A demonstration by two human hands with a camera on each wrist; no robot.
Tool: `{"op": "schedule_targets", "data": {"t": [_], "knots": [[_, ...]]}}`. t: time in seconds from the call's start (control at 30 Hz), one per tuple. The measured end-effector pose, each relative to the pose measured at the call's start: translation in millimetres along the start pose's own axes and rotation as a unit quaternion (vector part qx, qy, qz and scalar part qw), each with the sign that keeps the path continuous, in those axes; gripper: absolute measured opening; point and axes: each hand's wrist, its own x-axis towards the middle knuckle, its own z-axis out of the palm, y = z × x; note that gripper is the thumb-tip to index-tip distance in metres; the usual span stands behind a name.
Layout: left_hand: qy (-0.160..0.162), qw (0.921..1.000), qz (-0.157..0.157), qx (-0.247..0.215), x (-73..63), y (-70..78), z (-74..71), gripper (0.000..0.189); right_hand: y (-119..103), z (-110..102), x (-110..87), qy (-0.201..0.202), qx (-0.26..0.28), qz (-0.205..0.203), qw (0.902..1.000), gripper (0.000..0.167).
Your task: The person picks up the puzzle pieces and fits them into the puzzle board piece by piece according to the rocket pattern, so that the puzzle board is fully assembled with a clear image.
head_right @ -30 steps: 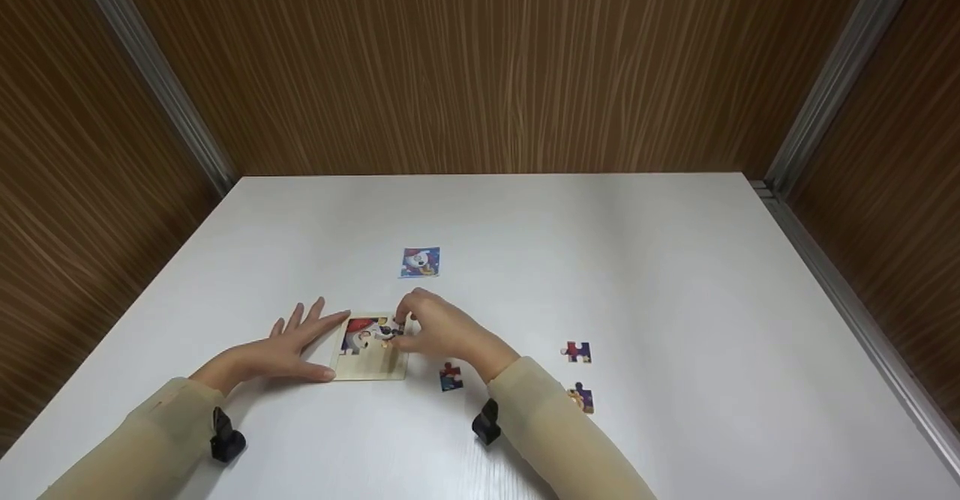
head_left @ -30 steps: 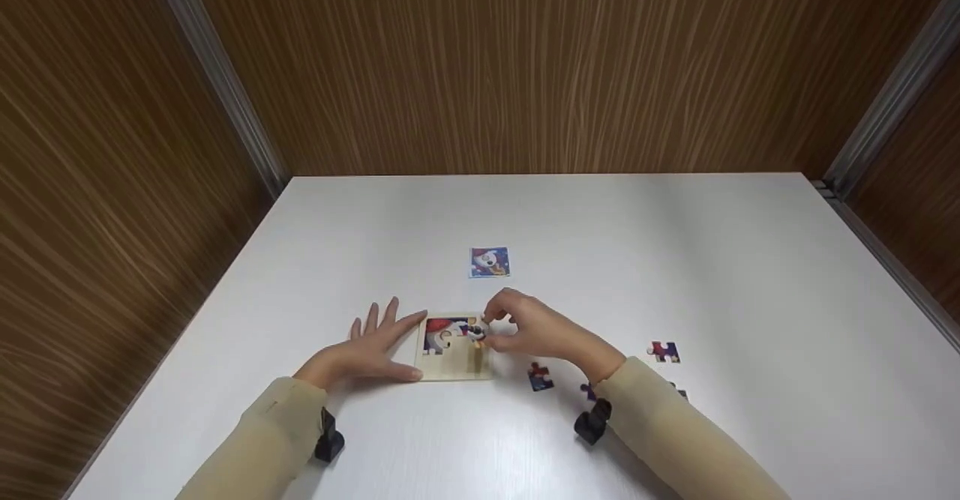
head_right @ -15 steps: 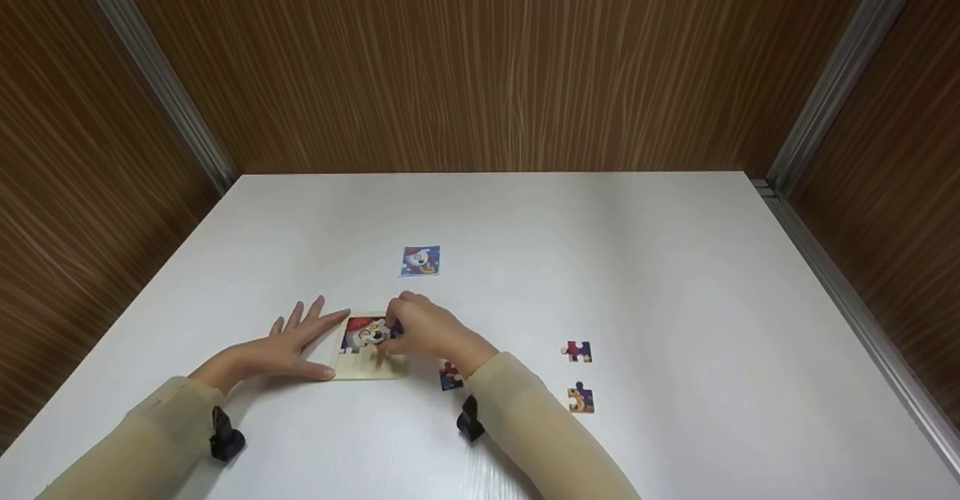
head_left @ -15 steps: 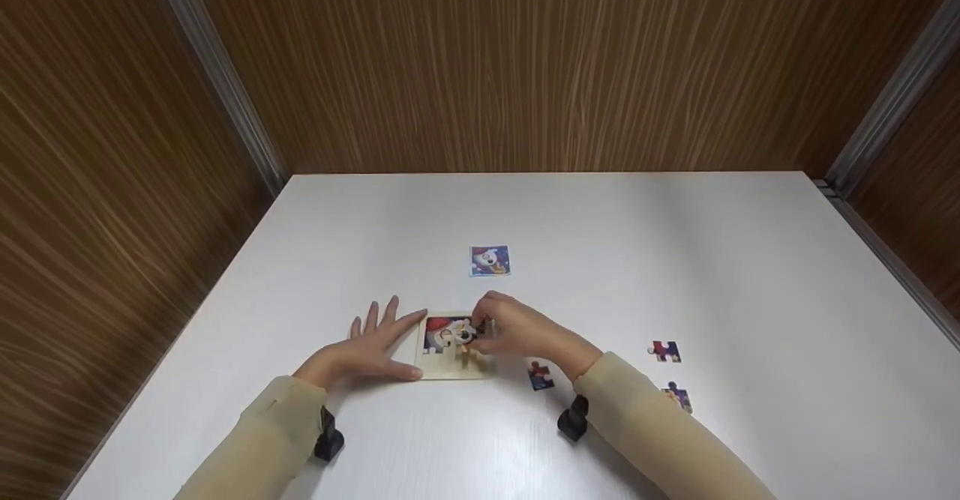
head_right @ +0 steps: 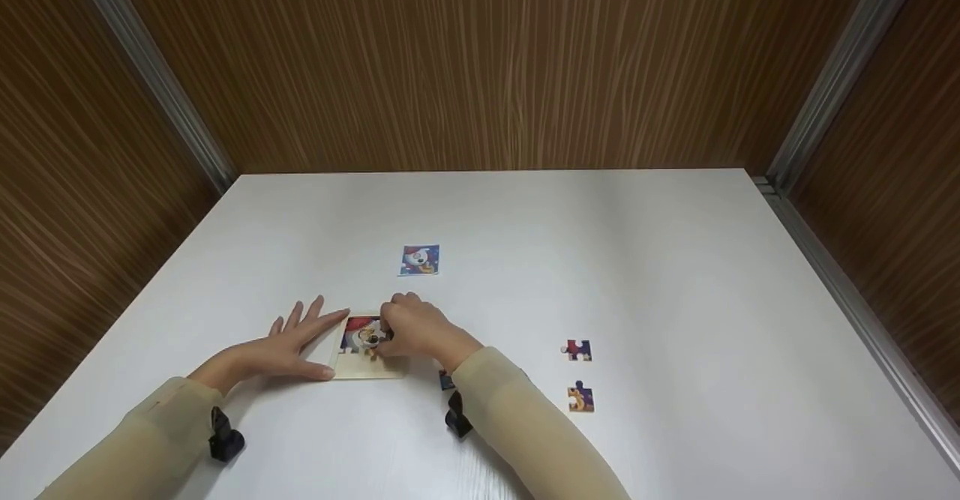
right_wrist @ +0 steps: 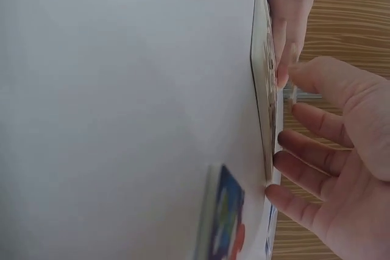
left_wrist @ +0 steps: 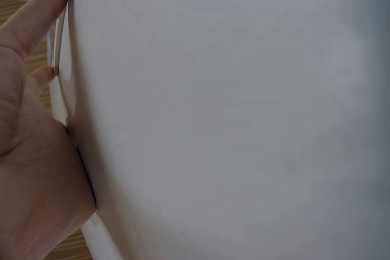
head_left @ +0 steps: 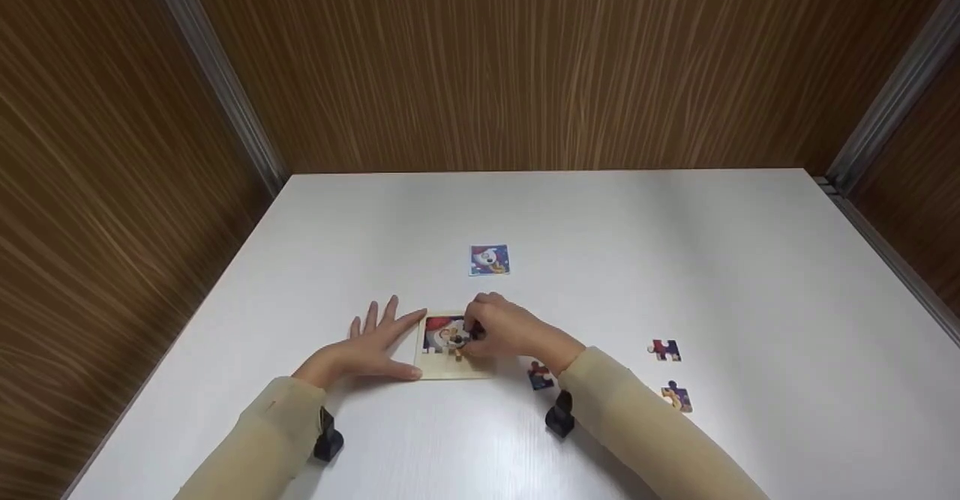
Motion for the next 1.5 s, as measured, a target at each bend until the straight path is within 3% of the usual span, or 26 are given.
{"op": "schedule_targets", "data": {"t": [0.33, 0.57, 0.87, 1.03, 1.23, 1.5], "knots": [[0.006, 0.9999, -0.004, 0.014, 0.2, -1.8, 0.3, 0.097, -10, 7, 7.0, 0.003, -0.071, 0.021, 0.9973, 0.025], [0.007, 0.9998, -0.007, 0.015, 0.1, -3.4, 1.9, 0.096, -15, 9, 9.2, 0.005, -0.073, 0.038, 0.9966, 0.027], [0.005, 0.9999, -0.001, 0.011, -1.4, -2.2, 0.7, 0.096, -14, 10, 3.7, 0.023, -0.054, 0.012, 0.9982, 0.033], [0.005, 0.9999, -0.004, 0.013, -1.0, -2.5, 1.4, 0.096, -15, 10, 3.4, 0.017, -0.062, 0.012, 0.9979, 0.026], [0.004, 0.9999, -0.004, 0.012, 0.0, -2.6, 2.3, 0.096, -12, 7, 1.0, -0.006, -0.038, 0.004, 0.9992, 0.03], [0.001, 0.9999, 0.004, 0.015, 0.7, -2.7, 2.2, 0.097, -2, 0, -6.6, 0.01, 0.045, -0.031, 0.9985, 0.029]]}}
